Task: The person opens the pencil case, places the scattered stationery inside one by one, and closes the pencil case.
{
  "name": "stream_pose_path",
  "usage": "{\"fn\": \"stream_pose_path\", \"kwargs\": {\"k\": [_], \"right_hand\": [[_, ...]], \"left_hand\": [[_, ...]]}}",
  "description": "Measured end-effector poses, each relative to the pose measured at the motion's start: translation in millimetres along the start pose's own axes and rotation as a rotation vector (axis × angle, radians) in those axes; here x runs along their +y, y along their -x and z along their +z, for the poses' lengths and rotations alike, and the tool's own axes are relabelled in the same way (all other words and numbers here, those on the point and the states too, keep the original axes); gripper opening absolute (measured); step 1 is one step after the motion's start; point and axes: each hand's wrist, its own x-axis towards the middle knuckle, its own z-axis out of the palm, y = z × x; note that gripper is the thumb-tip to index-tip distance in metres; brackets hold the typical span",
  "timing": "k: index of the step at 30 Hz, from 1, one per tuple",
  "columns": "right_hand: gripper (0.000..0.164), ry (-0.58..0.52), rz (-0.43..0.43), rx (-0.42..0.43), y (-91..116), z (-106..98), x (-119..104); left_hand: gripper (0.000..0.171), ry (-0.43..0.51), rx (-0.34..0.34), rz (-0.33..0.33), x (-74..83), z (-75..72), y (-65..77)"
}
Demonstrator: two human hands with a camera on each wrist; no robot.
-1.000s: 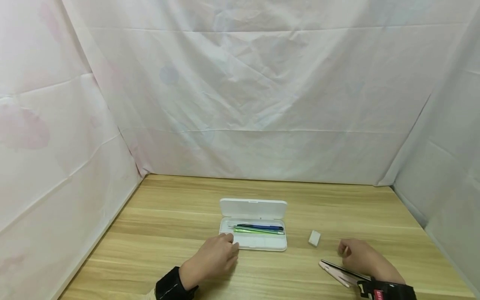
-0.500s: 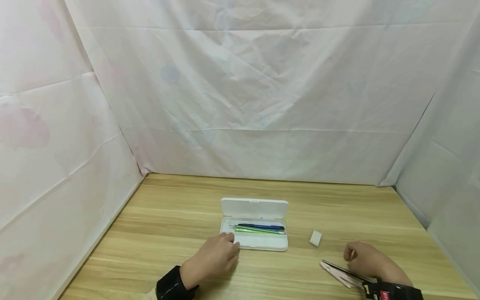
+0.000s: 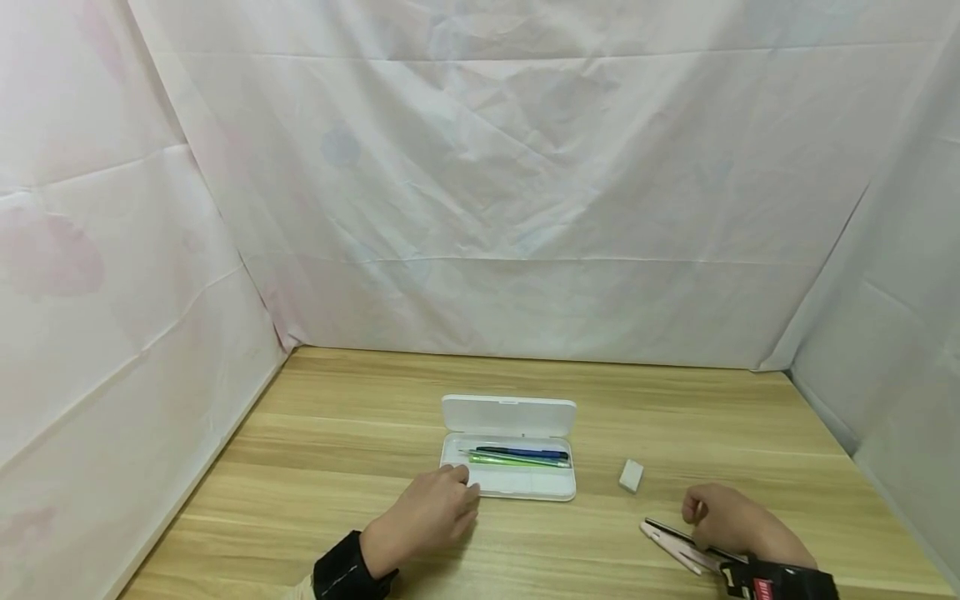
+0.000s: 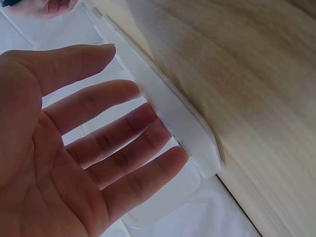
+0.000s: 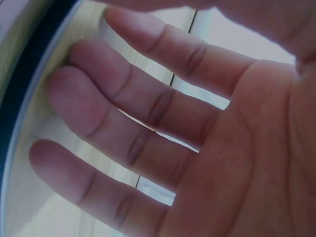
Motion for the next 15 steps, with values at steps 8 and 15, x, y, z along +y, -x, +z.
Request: {"fn": "stream_pose_path", "kwargs": {"k": [8,15], "right_hand": [[0.023,0.024,0.005,0.030,-3.1,2.2,3.2],[0.022,0.093,0.071,0.099,-5.0,5.6,0.6]], "left_hand": [[0.017,0.007,0.002,0.003,-1.3,3.1,-0.9],[0.016,0.016,-0.017,-0.001,-1.7,4.4,-1.6]]}}
